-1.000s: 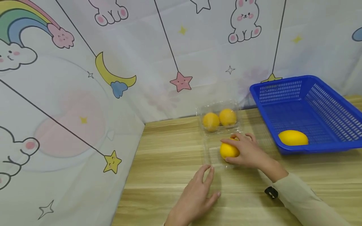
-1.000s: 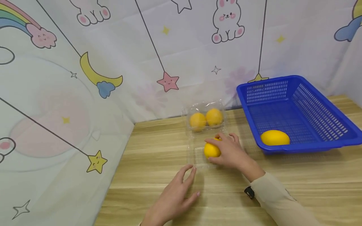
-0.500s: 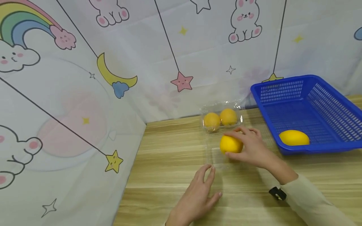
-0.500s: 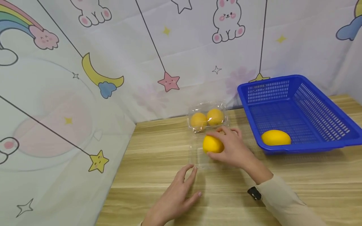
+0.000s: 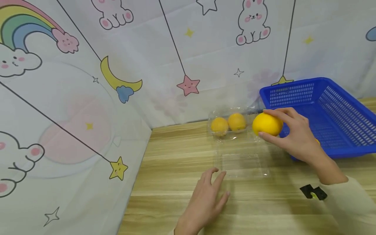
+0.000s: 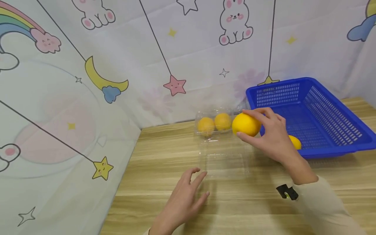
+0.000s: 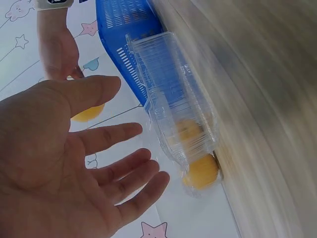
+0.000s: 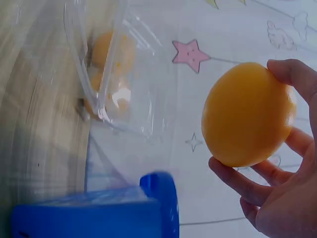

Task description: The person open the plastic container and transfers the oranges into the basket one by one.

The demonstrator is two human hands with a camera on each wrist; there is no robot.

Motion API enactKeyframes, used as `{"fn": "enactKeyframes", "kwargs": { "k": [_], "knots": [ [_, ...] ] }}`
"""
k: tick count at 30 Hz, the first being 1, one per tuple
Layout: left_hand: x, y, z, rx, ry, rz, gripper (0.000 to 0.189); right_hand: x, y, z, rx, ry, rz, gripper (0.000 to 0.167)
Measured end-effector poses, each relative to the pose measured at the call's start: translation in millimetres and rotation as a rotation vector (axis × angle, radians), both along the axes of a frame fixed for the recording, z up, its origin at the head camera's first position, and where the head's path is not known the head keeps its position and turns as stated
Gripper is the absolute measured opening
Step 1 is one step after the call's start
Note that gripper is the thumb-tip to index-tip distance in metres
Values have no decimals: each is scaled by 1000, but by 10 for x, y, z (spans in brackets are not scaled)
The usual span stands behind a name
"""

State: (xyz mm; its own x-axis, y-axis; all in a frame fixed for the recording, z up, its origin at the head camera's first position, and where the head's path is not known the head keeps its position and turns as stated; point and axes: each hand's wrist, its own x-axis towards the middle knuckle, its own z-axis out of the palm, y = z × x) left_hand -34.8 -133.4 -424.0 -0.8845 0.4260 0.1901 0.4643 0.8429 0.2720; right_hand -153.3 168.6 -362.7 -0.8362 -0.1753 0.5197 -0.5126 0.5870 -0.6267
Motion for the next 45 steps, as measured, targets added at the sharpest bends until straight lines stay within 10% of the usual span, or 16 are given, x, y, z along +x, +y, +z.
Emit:
{"fn": "enactKeyframes", "kwargs": {
  "k": [17,45],
  "knots": [
    [-32,113,-16,-184,-20,-15,59,-280,477,-135,71,-299,-307,80],
    [-78,93,-64,-141,13,-38,59,-567,760,-371,380,-507,-246,87]
  ]
}}
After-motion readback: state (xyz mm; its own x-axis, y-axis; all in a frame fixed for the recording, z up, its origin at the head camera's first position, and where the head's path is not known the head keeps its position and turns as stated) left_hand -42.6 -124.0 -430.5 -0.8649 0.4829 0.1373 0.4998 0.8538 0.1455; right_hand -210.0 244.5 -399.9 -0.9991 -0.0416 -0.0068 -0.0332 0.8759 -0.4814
